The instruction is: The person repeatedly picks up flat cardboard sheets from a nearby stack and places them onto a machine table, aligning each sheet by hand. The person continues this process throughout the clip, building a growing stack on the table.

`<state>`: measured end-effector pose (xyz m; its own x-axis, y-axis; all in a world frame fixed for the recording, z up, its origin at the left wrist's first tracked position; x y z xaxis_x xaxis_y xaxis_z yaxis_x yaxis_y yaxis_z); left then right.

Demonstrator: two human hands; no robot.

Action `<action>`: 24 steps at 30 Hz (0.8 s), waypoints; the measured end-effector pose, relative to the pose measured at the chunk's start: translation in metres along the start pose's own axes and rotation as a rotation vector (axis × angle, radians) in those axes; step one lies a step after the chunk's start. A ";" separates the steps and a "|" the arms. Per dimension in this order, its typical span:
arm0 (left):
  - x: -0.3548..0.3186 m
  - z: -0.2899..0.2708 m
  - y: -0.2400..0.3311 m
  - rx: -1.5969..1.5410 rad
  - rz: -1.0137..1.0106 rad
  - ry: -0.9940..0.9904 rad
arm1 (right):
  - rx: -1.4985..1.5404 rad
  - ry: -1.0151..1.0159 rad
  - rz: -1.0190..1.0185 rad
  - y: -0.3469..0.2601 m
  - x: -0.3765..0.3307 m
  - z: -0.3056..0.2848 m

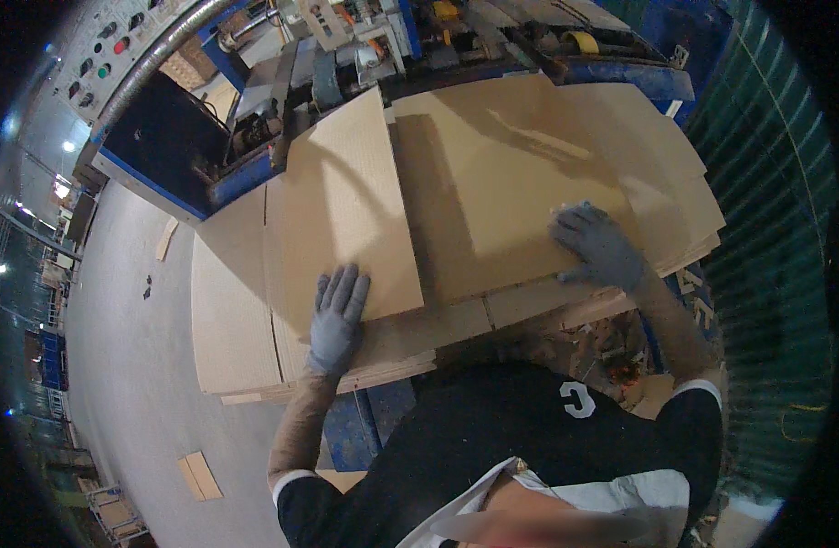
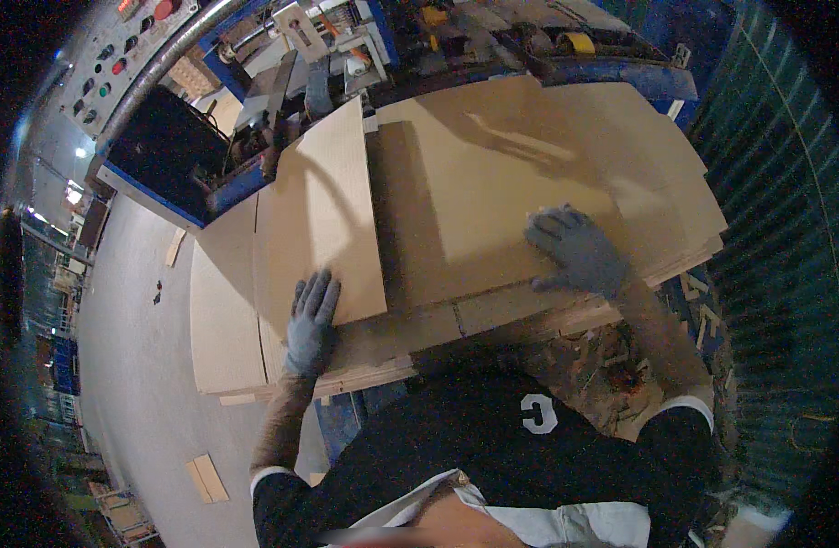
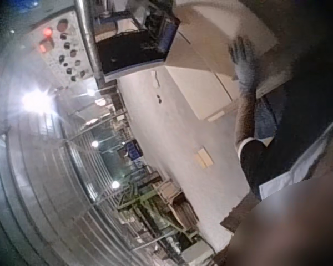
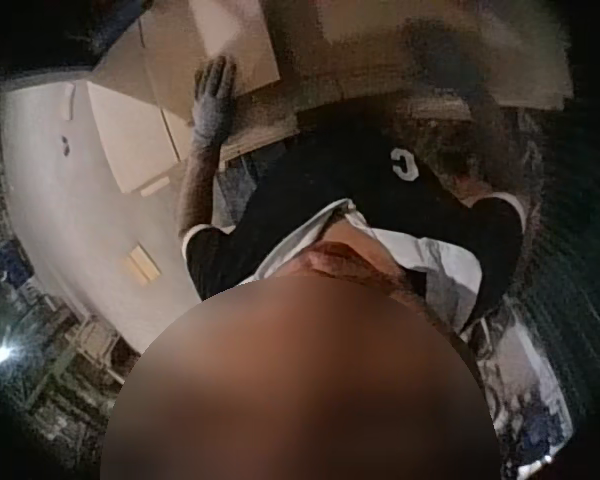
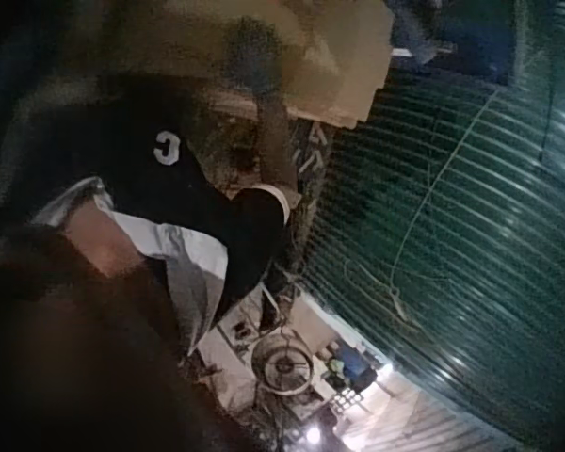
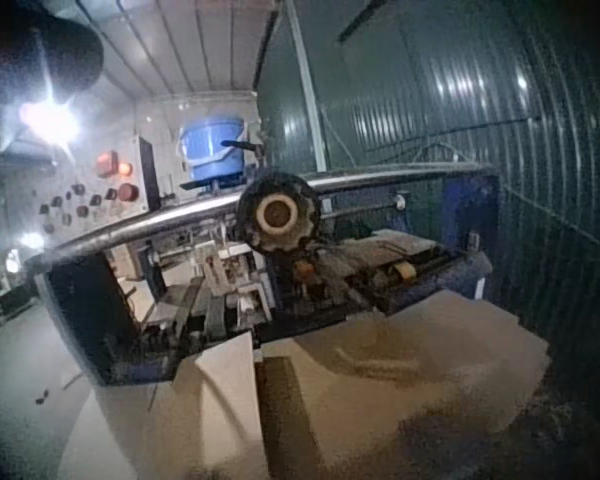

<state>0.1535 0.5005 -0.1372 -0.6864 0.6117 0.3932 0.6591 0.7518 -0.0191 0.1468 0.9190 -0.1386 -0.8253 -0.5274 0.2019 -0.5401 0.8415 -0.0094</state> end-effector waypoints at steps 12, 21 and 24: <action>0.158 0.055 -0.120 0.253 -0.372 0.095 | 0.004 0.073 0.376 0.080 0.152 0.020; -0.121 -0.028 -0.094 0.215 -1.613 0.710 | -0.084 0.365 0.881 0.159 -0.132 0.036; -0.179 -0.025 -0.096 -0.029 -1.766 0.747 | 0.672 0.434 1.037 0.190 -0.194 0.064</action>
<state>0.2209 0.3130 -0.1832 -0.2354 -0.9506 0.2025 -0.5270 0.2999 0.7952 0.1935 1.1737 -0.2424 -0.8526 0.5126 0.1014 0.2297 0.5420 -0.8084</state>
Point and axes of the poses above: each hand's wrist, its own x-axis towards the middle knuckle, its own z-axis out of the palm, y = z × x, the point moved 4 cm from there along x, towards the middle knuckle, and after that the axes turned 5 degrees about z, right-handed, at the moved point
